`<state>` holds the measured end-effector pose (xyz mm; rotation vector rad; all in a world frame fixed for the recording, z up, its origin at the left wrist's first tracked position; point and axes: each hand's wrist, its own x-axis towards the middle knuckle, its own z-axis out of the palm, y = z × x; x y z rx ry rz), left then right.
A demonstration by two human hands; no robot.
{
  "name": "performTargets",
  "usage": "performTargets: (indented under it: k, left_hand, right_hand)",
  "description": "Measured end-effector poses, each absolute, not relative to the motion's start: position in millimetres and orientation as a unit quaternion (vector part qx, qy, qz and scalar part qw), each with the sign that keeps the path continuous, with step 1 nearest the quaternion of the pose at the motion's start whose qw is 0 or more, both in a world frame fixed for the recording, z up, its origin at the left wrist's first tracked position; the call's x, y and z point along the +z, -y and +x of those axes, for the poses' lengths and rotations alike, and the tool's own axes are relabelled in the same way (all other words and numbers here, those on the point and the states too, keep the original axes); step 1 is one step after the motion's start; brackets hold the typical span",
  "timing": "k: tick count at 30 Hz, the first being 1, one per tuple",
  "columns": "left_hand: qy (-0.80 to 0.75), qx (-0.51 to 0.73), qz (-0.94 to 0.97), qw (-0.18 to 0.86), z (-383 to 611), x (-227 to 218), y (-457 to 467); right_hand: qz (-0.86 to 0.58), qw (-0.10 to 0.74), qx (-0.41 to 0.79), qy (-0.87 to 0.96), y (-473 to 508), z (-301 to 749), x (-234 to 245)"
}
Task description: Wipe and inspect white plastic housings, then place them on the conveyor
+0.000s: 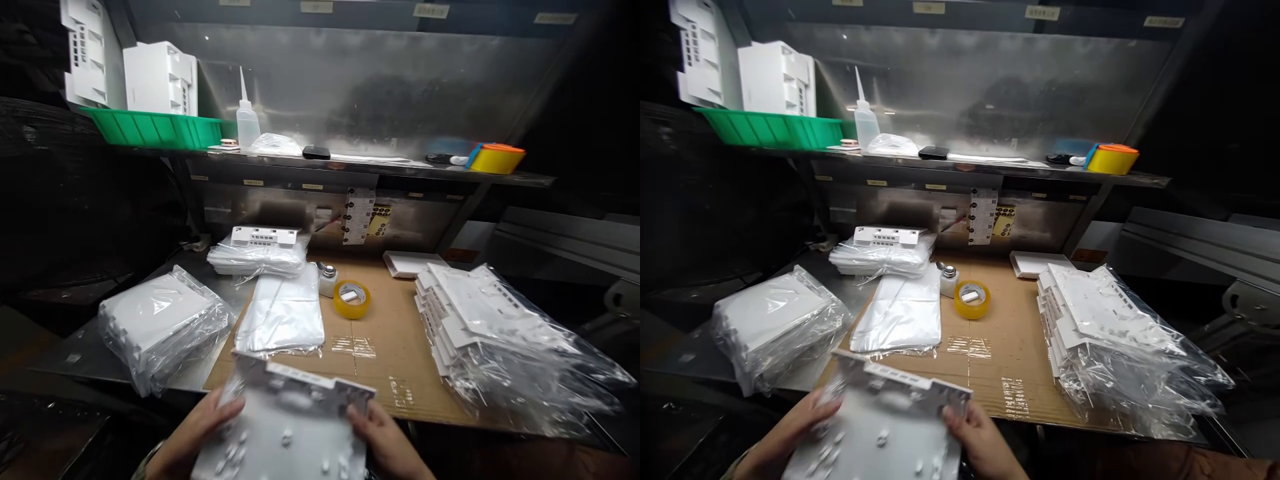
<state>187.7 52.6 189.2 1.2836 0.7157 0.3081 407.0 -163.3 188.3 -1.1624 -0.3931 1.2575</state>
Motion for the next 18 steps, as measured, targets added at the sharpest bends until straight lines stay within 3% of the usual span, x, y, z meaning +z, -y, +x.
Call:
performTargets:
  k: [5, 9, 13, 18]
  left_hand:
    - [-0.264, 0.155, 0.823, 0.478, 246.6, 174.3, -104.9]
    - [-0.246, 0.125, 0.889, 0.367, 269.1, 164.8, -120.7]
    - [-0.232, 0.085, 0.908, 0.338, 275.3, 162.7, -132.2]
    - [-0.239, 0.054, 0.878, 0.411, 286.0, 167.9, -165.9]
  right_hand:
    - [-0.499, 0.759, 0.416, -0.047, 200.3, 453.1, 198.6]
    - [-0.497, 0.807, 0.308, -0.088, 224.1, 477.9, 207.0]
    - [-0.48, 0.829, 0.267, -0.109, 232.4, 483.1, 210.7]
    - [-0.473, 0.83, 0.271, -0.119, 230.2, 480.3, 208.8]
